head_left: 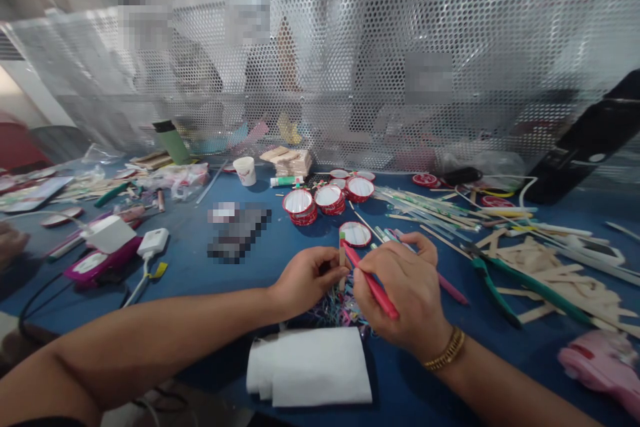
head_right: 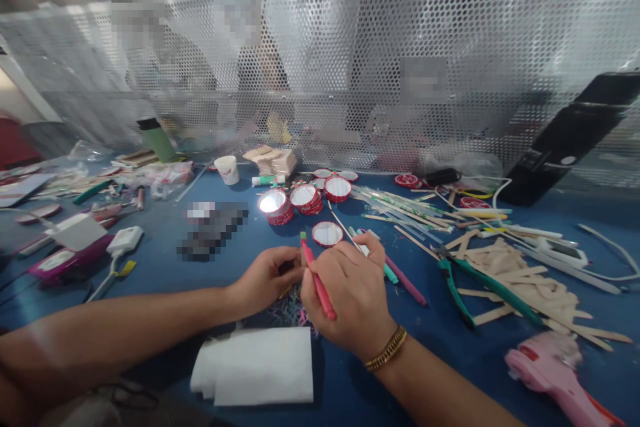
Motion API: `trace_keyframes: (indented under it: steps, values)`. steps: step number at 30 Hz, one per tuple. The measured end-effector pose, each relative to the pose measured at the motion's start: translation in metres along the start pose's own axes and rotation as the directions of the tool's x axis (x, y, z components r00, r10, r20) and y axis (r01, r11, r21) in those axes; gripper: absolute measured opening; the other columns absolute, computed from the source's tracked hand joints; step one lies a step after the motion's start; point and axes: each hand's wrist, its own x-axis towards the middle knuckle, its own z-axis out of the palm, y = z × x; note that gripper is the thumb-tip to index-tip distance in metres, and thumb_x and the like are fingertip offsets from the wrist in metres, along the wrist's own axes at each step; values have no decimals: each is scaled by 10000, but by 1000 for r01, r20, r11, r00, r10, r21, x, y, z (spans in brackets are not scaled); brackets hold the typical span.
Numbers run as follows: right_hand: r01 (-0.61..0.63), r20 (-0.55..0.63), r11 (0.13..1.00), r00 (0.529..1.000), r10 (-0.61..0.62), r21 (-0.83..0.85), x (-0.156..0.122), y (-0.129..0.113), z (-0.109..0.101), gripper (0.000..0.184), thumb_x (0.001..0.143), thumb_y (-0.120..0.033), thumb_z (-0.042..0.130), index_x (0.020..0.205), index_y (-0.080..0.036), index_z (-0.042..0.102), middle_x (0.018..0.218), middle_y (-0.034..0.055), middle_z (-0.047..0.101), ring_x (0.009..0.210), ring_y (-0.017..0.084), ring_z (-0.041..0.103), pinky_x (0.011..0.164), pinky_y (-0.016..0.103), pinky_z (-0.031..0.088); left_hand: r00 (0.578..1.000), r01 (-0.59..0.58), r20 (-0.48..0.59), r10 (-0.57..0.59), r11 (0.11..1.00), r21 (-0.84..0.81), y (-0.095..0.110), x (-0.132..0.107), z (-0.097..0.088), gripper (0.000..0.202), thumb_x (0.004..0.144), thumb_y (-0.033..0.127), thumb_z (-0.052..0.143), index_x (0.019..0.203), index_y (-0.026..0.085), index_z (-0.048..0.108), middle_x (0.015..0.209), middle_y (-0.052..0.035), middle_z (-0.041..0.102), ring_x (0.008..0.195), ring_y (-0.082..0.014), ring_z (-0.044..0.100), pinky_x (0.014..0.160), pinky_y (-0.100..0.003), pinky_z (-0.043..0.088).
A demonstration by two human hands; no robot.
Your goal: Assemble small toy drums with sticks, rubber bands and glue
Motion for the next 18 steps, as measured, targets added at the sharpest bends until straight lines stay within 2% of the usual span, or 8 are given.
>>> trace_keyframes:
  steps: [18]
  values:
    - [6, -8, 1000, 1000, -6, -4, -1, 1, 0, 110, 826, -148, 584, 774, -214, 511, 642, -36, 593, 647, 152, 571, 924, 451, 340, 1000, -5, 7, 5, 1000, 3, 1, 0, 0, 299, 906, 371, 579, 709, 162, 493, 634, 47, 392, 603, -99, 335, 552, -230, 269]
